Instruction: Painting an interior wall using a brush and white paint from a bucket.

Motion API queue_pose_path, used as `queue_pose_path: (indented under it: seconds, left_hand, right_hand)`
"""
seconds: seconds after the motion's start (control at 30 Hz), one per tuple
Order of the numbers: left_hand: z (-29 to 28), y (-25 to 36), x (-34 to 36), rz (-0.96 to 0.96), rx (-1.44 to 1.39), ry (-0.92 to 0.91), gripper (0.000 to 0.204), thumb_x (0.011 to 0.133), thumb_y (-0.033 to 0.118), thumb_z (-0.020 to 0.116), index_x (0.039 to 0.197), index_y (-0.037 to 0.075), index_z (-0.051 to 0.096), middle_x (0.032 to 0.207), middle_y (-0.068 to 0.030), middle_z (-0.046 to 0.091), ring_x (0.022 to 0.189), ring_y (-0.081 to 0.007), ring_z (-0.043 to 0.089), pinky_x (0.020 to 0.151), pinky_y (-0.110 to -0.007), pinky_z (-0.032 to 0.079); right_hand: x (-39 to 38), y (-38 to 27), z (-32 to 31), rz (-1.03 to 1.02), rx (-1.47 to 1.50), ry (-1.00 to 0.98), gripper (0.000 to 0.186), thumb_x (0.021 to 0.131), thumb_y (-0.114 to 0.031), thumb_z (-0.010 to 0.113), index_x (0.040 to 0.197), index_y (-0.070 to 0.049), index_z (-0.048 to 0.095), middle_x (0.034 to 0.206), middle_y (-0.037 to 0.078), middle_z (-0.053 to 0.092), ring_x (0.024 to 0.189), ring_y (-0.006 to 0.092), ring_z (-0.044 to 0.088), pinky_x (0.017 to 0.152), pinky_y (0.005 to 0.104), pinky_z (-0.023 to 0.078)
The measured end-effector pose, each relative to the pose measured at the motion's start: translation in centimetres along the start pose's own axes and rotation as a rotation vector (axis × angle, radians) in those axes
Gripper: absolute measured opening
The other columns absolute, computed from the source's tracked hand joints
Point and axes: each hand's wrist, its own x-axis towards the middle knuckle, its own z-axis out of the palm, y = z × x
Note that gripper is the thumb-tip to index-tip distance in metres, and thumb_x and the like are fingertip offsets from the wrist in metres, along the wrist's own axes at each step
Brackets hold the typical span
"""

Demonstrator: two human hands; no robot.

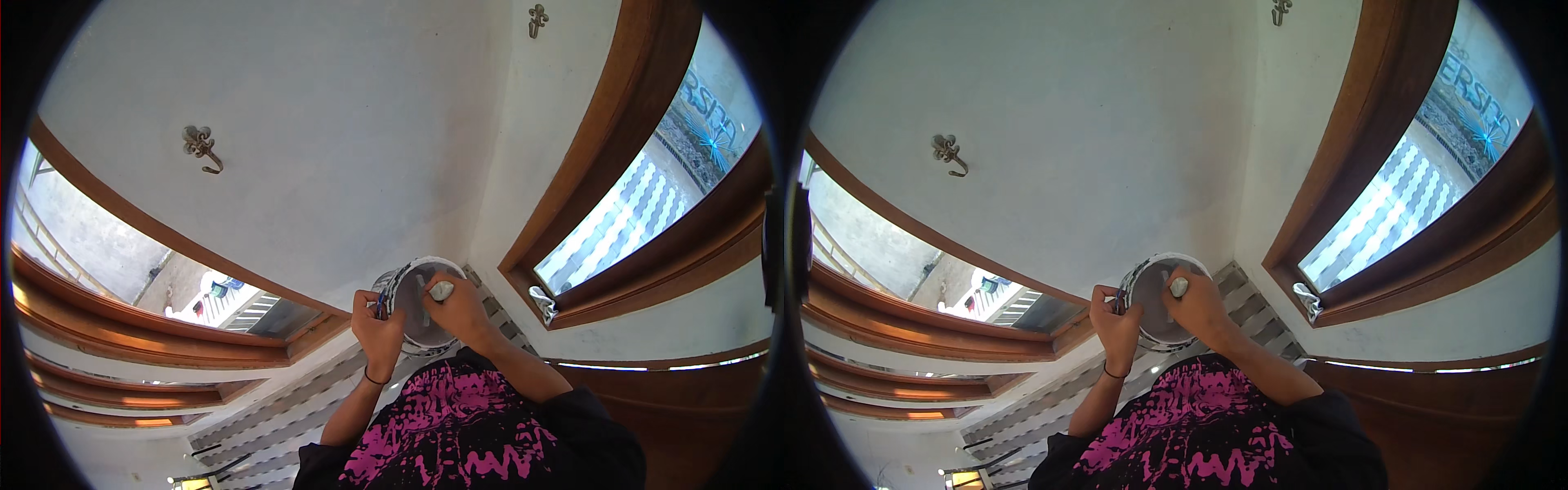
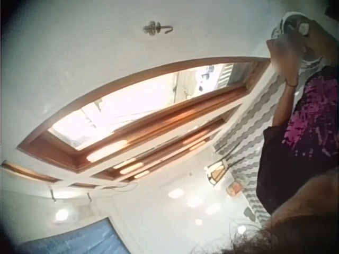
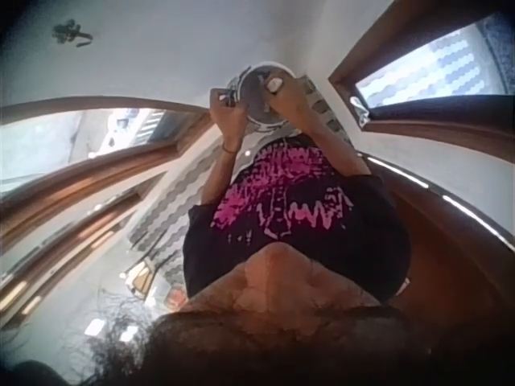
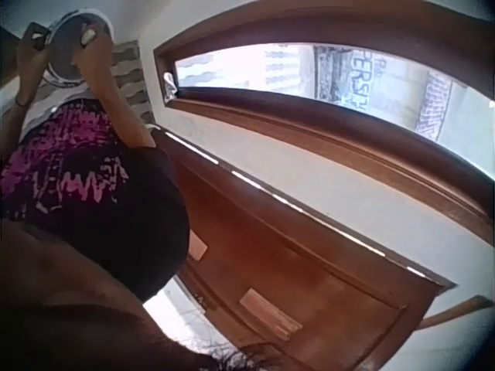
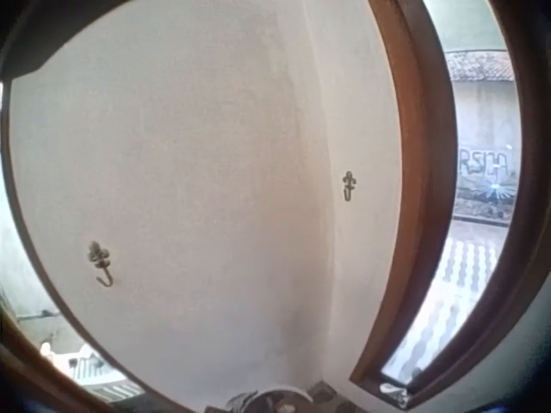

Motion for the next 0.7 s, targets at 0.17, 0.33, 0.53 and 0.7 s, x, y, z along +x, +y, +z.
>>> queue_pose_path:
  seconds: [0.17,0.33,0.53,0.7]
  left_hand:
    - [0.4,0.2,-0.3,-0.011,0.042,0.016,0.028,0.068,-0.004,0.062,0.087,0.004,0.045,0.054,0.0048,0.043,0.047,-0.0019,0.033,0.044,-0.023,0.022]
    - [0.4,0.0,-0.5,0.004,0.052,0.032,0.028,0.068,-0.003,0.062,0.087,0.004,0.044,0.056,0.0038,0.045,0.048,-0.0020,0.034,0.044,-0.023,0.021]
    - [0.2,-0.2,-0.7,-0.006,0.057,0.053,0.028,0.068,-0.002,0.063,0.087,0.004,0.044,0.056,0.0025,0.045,0.048,-0.0036,0.035,0.045,-0.023,0.023]
    - [0.5,0.0,-0.7,0.051,0.136,0.080,0.027,0.067,0.003,0.066,0.086,0.005,0.047,0.055,-0.0038,0.050,0.046,-0.0113,0.044,0.046,-0.027,0.032]
  right_hand:
    - [0.4,0.7,0.1,-0.015,-0.108,-0.031,0.014,0.078,-0.014,0.071,0.087,-0.005,0.066,0.078,0.015,0.068,0.073,0.0325,0.067,0.066,0.0391,0.052]
    - [-0.1,0.0,-1.3,-0.032,-0.062,-0.081,0.013,0.082,-0.014,0.071,0.089,-0.005,0.067,0.074,0.010,0.068,0.069,0.0207,0.068,0.062,0.0343,0.052]
    - [0.1,-1.4,-5.0,0.136,0.231,-0.176,0.009,0.087,-0.009,0.069,0.089,0.000,0.067,0.076,0.006,0.068,0.066,0.0105,0.067,0.058,0.0245,0.054]
    - [0.1,-1.6,-3.4,0.176,0.206,-0.163,0.011,0.085,-0.009,0.070,0.089,0.001,0.068,0.075,0.006,0.069,0.065,0.0104,0.067,0.059,0.0250,0.054]
